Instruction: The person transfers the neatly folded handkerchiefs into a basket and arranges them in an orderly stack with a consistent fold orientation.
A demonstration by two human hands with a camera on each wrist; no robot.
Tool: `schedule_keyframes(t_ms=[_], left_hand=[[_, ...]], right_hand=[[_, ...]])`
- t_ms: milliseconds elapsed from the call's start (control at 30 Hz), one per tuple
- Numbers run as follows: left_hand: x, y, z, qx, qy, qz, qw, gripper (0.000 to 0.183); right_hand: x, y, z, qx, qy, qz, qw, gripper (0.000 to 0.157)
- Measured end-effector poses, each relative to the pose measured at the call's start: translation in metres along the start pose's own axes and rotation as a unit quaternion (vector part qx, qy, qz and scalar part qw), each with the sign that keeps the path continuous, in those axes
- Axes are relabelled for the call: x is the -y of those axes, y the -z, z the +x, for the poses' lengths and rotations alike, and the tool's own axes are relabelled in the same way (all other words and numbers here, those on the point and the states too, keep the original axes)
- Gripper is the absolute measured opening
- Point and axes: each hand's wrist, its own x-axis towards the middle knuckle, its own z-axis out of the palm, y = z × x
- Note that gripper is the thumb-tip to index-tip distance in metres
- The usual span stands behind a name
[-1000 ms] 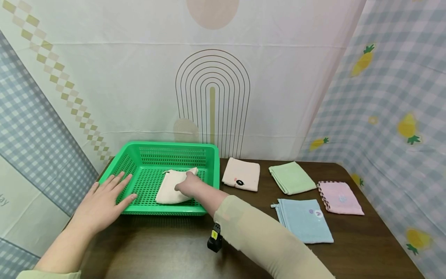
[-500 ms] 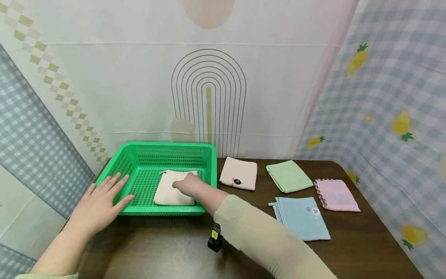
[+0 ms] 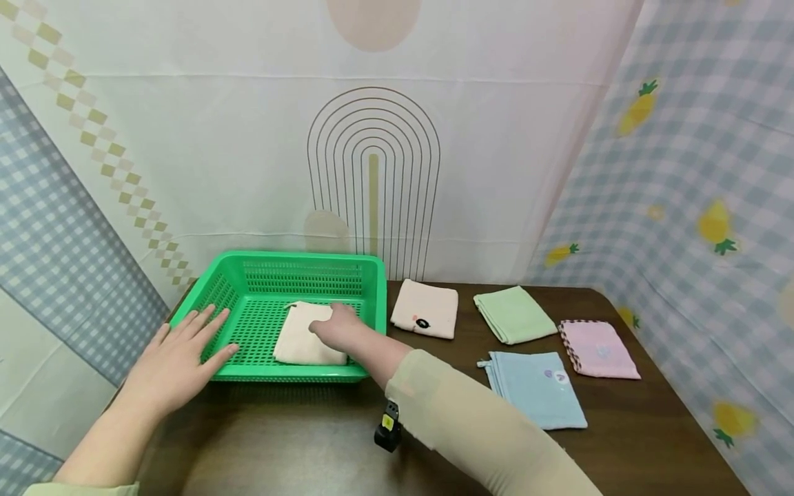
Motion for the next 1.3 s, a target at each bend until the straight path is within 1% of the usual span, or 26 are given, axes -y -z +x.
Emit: schedule_keyframes(t_ms=[100,267,367,467,633,767,1033,1200,1300], left_hand=[[0.000,0.000,0.000,-0.001,0.000,0.000,1.0000,0.078],[0.001,0.000,0.000,-0.003,0.001,0.000,1.0000,0.078],[0.001,0.000,0.000,-0.003,0.001,-0.001,1.0000,0.078],[0.001,0.000,0.001,-0.002,0.000,-0.002,1.0000,0.078],[0.002,0.000,0.001,0.000,0.000,-0.004,1.0000,0.078],[0.002,0.000,0.001,0.000,-0.001,-0.004,1.0000,0.078],[0.000,0.000,0.000,-0.001,-0.003,-0.006,1.0000,0.077],[0.000,-0.001,0.000,-0.002,-0.004,-0.006,1.0000,0.077],[0.000,-0.001,0.000,-0.002,-0.004,-0.005,1.0000,0.077]], right_hand=[[0.001,0.002,-0.004,-0.001,0.018,-0.008,1.000,0.066],[0.003,0.004,-0.010,-0.009,0.052,-0.047,0.997,0.063],[0.004,0.005,-0.012,-0.020,0.072,-0.078,0.994,0.063],[0.004,0.005,-0.014,-0.040,0.087,-0.114,0.989,0.062],[0.002,0.005,-0.017,-0.082,0.115,-0.187,0.972,0.060],[0.000,0.006,-0.020,-0.108,0.139,-0.226,0.958,0.061],[-0.005,0.012,-0.028,-0.140,0.191,-0.267,0.934,0.060],[-0.011,0.017,-0.033,-0.148,0.216,-0.284,0.922,0.060],[-0.015,0.019,-0.036,-0.150,0.228,-0.290,0.917,0.060]])
